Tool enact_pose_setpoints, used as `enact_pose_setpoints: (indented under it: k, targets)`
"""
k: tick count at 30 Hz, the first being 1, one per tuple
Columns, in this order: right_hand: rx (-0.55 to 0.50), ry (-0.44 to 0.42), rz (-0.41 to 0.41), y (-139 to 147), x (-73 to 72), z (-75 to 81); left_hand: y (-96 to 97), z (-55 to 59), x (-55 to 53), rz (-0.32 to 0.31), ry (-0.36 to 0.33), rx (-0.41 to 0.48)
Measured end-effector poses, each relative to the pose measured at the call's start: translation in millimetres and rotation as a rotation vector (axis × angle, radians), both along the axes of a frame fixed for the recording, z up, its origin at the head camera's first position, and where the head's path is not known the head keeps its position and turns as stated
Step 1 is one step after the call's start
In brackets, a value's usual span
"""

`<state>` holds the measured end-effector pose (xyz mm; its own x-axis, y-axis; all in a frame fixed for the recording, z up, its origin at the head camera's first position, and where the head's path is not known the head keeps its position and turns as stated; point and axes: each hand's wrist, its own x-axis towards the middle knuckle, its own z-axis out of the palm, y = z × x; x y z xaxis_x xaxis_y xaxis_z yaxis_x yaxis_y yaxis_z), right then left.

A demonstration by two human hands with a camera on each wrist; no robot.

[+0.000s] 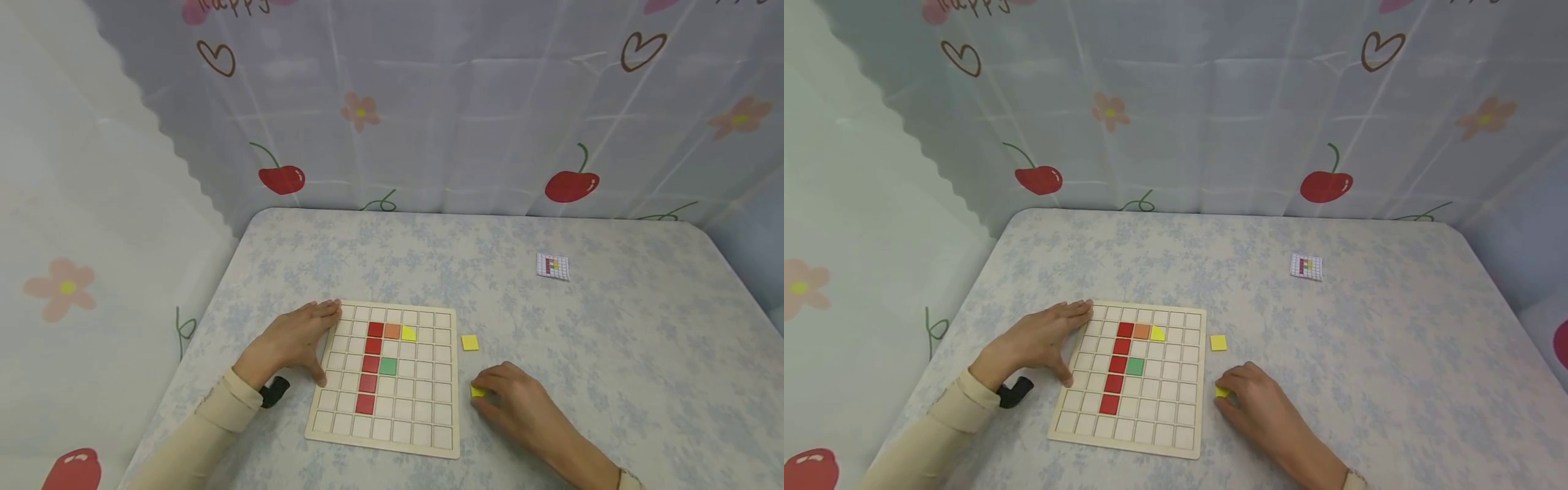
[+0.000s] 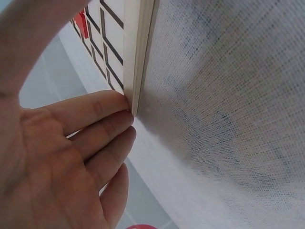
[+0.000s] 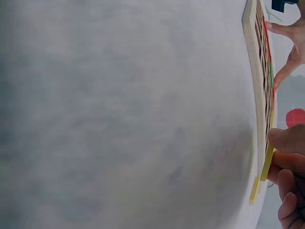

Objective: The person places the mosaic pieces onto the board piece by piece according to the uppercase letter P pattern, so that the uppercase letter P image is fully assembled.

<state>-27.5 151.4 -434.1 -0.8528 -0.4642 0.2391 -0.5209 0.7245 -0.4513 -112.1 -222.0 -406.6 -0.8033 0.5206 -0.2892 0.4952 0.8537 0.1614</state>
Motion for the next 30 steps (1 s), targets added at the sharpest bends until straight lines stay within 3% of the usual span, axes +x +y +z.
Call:
enact_pose_setpoints:
  k: [5, 16, 23, 30]
  targets:
    - [-0.019, -0.072, 0.01, -26, -13.7, 4.0, -1.9, -0.7, 0.1, -0.001, 0.002, -0.001]
    - [-0.023, -0.121, 0.08, -85, -35.7, 1.0, -0.7, -2.1, 0.1, 0.005, -0.007, 0.014]
    - [-0.02, -0.066, 0.079, -97, -36.4, -3.5, 1.1, 0.0, -0.2, -0.001, -0.001, 0.013]
    - [0.006, -0.016, 0.129, -96, -36.6, -5.8, -1.0, 1.0, 0.8, 0.008, -0.003, 0.005]
